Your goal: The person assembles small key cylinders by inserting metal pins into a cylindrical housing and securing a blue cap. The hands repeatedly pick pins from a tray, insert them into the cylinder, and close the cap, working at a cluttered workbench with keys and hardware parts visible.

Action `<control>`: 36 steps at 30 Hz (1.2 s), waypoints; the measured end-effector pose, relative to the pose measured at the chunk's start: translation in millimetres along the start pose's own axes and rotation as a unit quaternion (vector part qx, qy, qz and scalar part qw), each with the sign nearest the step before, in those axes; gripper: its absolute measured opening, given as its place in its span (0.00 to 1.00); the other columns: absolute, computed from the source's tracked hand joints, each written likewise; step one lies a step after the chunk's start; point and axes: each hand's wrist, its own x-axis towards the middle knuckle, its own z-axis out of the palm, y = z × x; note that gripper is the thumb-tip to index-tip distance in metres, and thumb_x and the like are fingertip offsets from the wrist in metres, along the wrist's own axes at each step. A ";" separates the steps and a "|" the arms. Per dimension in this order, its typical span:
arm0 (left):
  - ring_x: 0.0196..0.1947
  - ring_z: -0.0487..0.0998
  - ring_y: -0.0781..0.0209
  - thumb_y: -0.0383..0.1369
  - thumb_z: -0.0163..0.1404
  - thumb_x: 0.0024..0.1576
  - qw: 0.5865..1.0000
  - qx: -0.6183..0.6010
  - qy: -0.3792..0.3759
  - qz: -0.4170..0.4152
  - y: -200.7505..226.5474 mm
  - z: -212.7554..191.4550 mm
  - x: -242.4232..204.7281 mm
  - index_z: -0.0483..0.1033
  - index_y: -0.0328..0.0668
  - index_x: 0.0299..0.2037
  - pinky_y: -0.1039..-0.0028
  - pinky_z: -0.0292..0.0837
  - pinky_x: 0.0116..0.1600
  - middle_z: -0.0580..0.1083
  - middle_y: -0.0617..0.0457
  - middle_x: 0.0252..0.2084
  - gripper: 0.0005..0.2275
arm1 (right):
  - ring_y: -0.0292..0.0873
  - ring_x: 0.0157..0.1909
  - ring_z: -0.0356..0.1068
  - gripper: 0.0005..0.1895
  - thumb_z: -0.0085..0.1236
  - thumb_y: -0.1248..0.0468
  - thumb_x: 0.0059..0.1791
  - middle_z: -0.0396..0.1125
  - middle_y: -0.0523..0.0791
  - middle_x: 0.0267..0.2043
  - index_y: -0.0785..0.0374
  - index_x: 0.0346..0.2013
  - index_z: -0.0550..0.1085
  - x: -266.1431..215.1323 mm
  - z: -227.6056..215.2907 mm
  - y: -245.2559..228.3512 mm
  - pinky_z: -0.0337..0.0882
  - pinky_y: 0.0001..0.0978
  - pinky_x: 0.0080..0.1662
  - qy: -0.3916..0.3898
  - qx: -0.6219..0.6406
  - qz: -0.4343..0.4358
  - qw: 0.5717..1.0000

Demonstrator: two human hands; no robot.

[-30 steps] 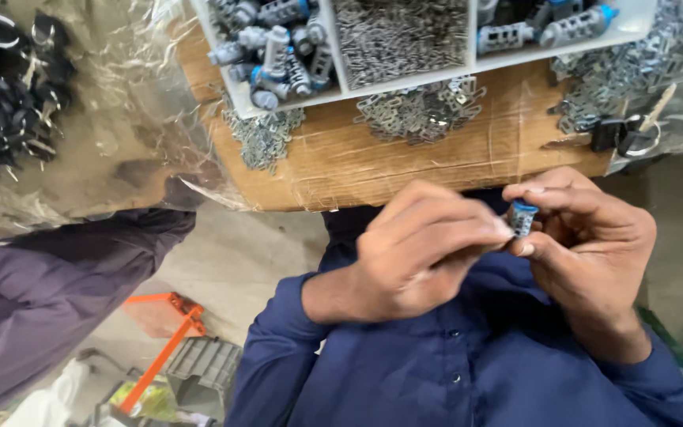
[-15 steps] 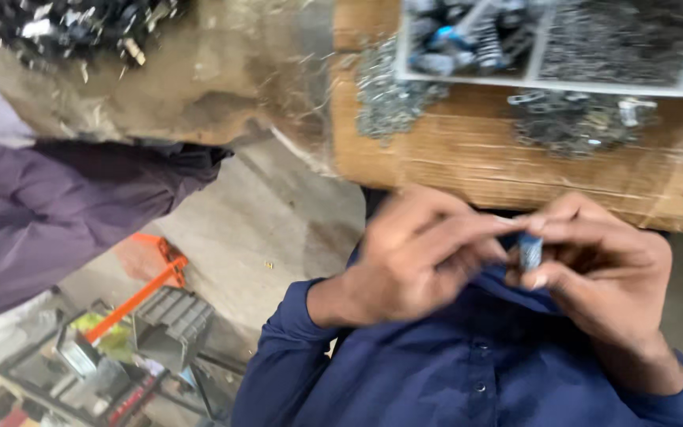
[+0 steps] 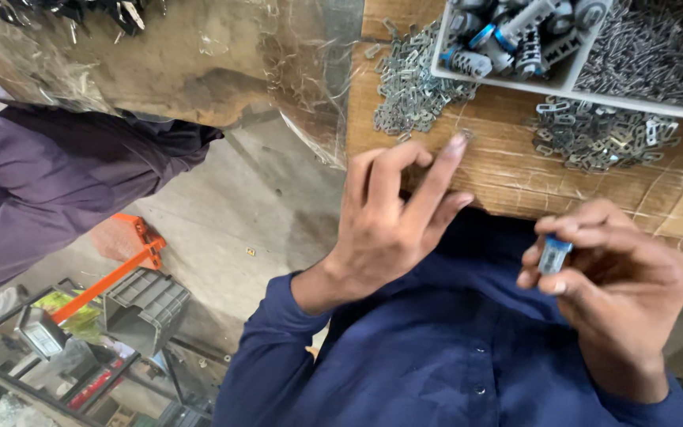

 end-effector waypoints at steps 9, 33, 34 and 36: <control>0.48 0.68 0.52 0.40 0.58 0.65 0.999 -0.038 -0.021 0.019 -3.1 -7.8 12.2 0.71 0.37 0.64 0.65 0.68 0.55 0.69 0.51 0.49 0.22 | 0.48 0.42 0.77 0.15 0.64 0.80 0.46 0.69 0.59 0.49 0.76 0.47 0.75 0.2 9.1 -5.2 0.84 0.37 0.42 0.004 -0.086 0.022 0.996; 0.38 0.73 0.54 0.19 0.64 0.46 0.948 -0.262 -0.092 0.158 43.1 2.7 44.6 0.82 0.38 0.42 0.67 0.72 0.46 0.76 0.54 0.42 0.14 | 0.40 0.42 0.74 0.15 0.67 0.78 0.48 0.72 0.55 0.48 0.74 0.49 0.77 -1.0 -19.3 3.4 0.77 0.23 0.43 0.011 -0.106 -0.059 0.993; 0.38 0.72 0.57 0.21 0.64 0.49 0.923 -0.345 -0.136 0.100 42.4 -3.3 47.9 0.82 0.41 0.43 0.70 0.72 0.46 0.73 0.55 0.42 0.12 | 0.41 0.43 0.74 0.15 0.67 0.78 0.47 0.72 0.54 0.47 0.74 0.48 0.77 0.3 -20.5 0.9 0.77 0.23 0.44 -0.022 -0.127 -0.060 0.990; 0.38 0.71 0.64 0.25 0.64 0.54 0.844 -0.491 -0.214 -0.025 43.0 -14.2 49.6 0.80 0.46 0.44 0.76 0.71 0.46 0.66 0.58 0.42 0.10 | 0.45 0.44 0.78 0.15 0.66 0.78 0.44 0.73 0.53 0.45 0.71 0.45 0.79 3.6 -23.7 -5.3 0.80 0.27 0.47 -0.127 -0.167 -0.047 0.977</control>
